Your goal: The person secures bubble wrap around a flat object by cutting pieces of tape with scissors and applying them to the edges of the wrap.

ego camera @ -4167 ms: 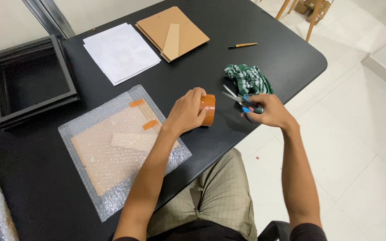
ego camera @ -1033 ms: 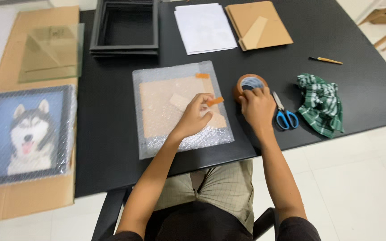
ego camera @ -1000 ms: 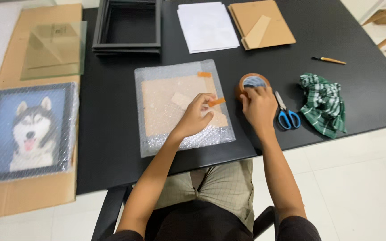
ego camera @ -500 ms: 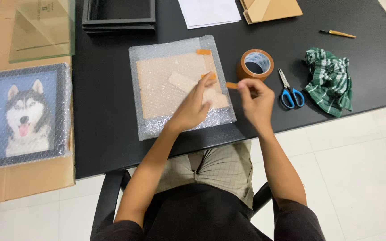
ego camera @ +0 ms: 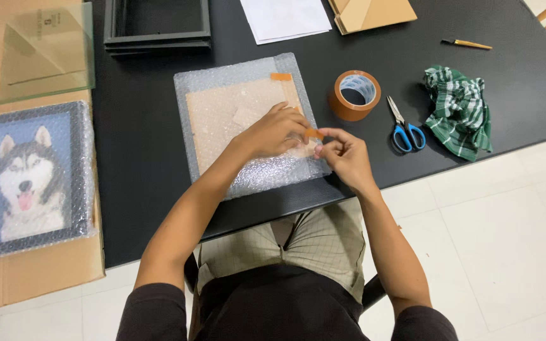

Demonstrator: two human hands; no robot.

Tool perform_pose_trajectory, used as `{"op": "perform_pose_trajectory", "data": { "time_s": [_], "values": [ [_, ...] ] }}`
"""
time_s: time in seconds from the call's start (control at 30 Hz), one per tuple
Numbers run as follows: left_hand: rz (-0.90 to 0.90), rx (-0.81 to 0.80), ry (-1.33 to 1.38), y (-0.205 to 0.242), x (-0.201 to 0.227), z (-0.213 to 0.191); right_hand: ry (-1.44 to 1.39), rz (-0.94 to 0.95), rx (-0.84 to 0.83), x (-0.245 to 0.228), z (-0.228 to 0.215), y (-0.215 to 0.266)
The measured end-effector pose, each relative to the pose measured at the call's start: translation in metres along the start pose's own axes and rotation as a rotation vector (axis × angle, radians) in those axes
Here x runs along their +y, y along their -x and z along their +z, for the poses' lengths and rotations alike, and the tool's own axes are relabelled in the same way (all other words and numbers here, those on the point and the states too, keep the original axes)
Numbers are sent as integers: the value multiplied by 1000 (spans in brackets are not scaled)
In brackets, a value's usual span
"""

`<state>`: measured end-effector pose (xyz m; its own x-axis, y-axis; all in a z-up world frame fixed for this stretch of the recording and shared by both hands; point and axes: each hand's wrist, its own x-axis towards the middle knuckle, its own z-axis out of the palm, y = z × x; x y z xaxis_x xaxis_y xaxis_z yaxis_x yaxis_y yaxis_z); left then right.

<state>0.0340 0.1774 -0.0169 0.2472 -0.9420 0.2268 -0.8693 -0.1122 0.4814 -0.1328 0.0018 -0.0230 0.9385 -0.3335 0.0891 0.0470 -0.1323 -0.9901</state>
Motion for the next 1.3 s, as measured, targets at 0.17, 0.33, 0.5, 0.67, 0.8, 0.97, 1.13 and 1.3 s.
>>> {"op": "perform_pose_trajectory", "data": {
  "time_s": [0.17,0.33,0.5,0.67,0.8,0.97,1.13,1.3],
  "values": [
    [48,55,3,9,1,-3,74,-69,31,-14,-13,-5],
    [129,123,-48,18,7,-3,141,-66,198,-8,-28,-6],
    [200,75,-86,14,3,1,138,-184,169,-19,-33,-6],
    [168,28,-113,10,-3,3,40,-142,66,-8,-5,0],
    [192,27,-53,9,-4,-1,83,-112,58,30,-8,-6],
    [230,23,-34,7,-6,-1,58,-75,88,34,-7,-5],
    [237,27,-14,4,-8,1,30,-41,65,-5,-4,-3],
    [207,37,10,-11,3,6,137,4,-4,0,-9,-6]
  ]
}}
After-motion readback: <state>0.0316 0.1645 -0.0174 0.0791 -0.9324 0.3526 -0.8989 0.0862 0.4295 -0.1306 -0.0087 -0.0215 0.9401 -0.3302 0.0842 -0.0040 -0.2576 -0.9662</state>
